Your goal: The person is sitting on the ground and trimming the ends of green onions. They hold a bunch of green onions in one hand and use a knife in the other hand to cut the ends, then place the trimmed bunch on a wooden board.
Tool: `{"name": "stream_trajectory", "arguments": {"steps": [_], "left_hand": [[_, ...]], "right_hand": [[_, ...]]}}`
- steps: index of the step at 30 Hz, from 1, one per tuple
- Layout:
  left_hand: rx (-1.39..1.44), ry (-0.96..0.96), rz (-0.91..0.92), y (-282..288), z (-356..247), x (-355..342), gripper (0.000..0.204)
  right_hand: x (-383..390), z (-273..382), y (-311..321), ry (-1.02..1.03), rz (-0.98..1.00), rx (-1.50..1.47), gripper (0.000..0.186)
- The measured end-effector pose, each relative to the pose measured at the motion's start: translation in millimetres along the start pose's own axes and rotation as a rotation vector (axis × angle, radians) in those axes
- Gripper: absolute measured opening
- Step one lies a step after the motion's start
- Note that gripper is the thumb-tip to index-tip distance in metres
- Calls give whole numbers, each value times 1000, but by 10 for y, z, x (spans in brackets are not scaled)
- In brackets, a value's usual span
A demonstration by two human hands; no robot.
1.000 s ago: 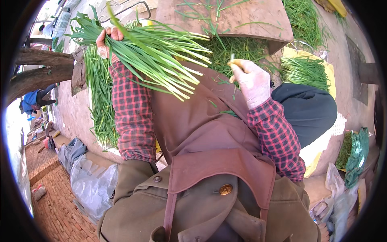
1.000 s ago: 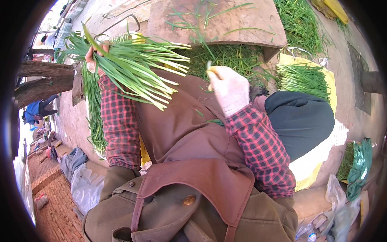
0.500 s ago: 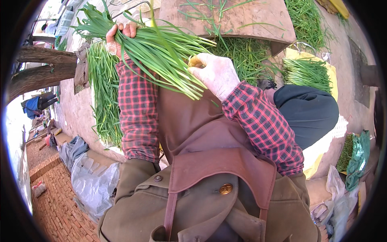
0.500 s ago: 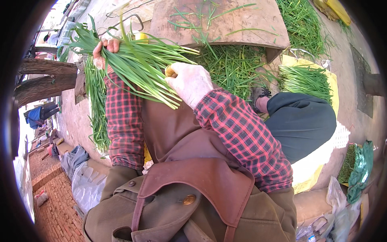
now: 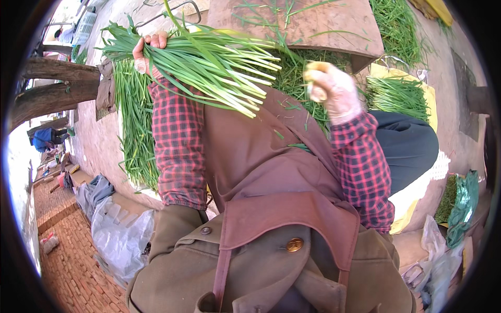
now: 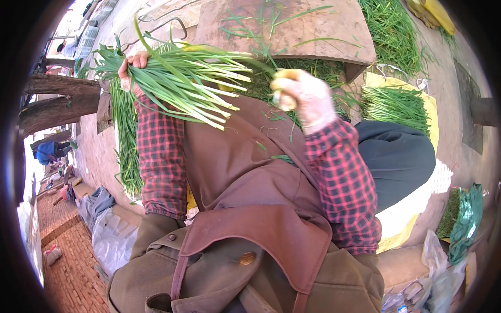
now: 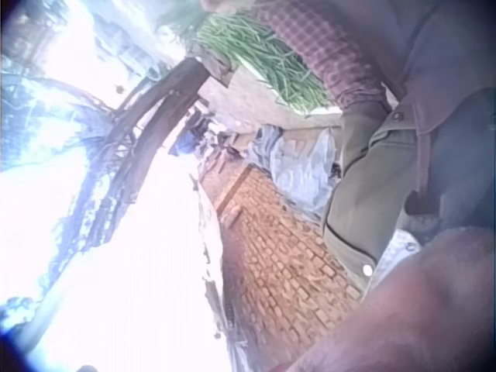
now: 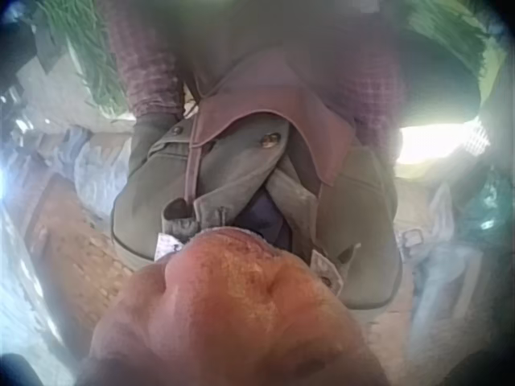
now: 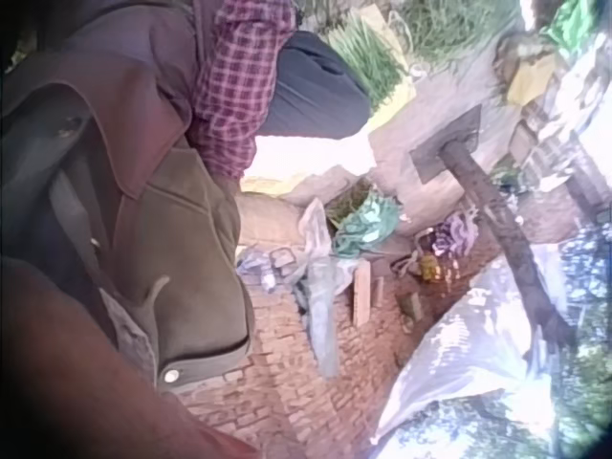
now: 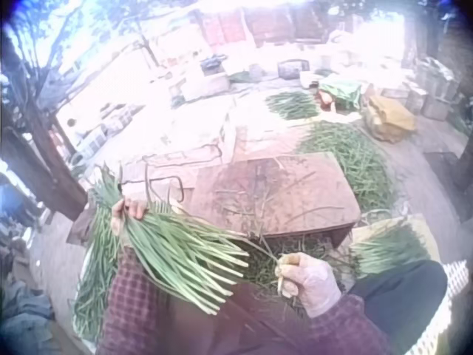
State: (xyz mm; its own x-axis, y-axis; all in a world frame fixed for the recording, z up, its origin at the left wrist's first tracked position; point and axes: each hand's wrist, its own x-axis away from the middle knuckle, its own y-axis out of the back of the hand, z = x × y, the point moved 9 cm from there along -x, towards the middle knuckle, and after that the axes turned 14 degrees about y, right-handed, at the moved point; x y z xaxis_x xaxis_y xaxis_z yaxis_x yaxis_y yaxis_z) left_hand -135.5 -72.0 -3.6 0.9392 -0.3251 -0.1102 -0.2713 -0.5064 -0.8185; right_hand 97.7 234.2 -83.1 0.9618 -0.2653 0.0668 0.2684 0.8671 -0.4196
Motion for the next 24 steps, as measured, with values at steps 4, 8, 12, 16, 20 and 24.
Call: {"name": "stream_trajectory", "arguments": {"steps": [4,8,12,16,20,24], "left_hand": [[-11,13,-18,-20,8,-17,12],[29,77,61,97,27,-54,17],[-15,65,31,43,74,-32,17],[-45,60,26,76,101,-74,18],[17,55,-11,138,142,-75,19],[-3,46,6,270,91,-96,19]], "right_hand": [[1,-24,768,-9,2,1255,27],[323,562,-440,847,218,1402,21],[340,713,-1192,872,282,1214,25],[46,395,-1363,795,354,1250,25],[183,494,-1282,1126,204,1109,14],[123,401,-801,594,37,799,18]]}}
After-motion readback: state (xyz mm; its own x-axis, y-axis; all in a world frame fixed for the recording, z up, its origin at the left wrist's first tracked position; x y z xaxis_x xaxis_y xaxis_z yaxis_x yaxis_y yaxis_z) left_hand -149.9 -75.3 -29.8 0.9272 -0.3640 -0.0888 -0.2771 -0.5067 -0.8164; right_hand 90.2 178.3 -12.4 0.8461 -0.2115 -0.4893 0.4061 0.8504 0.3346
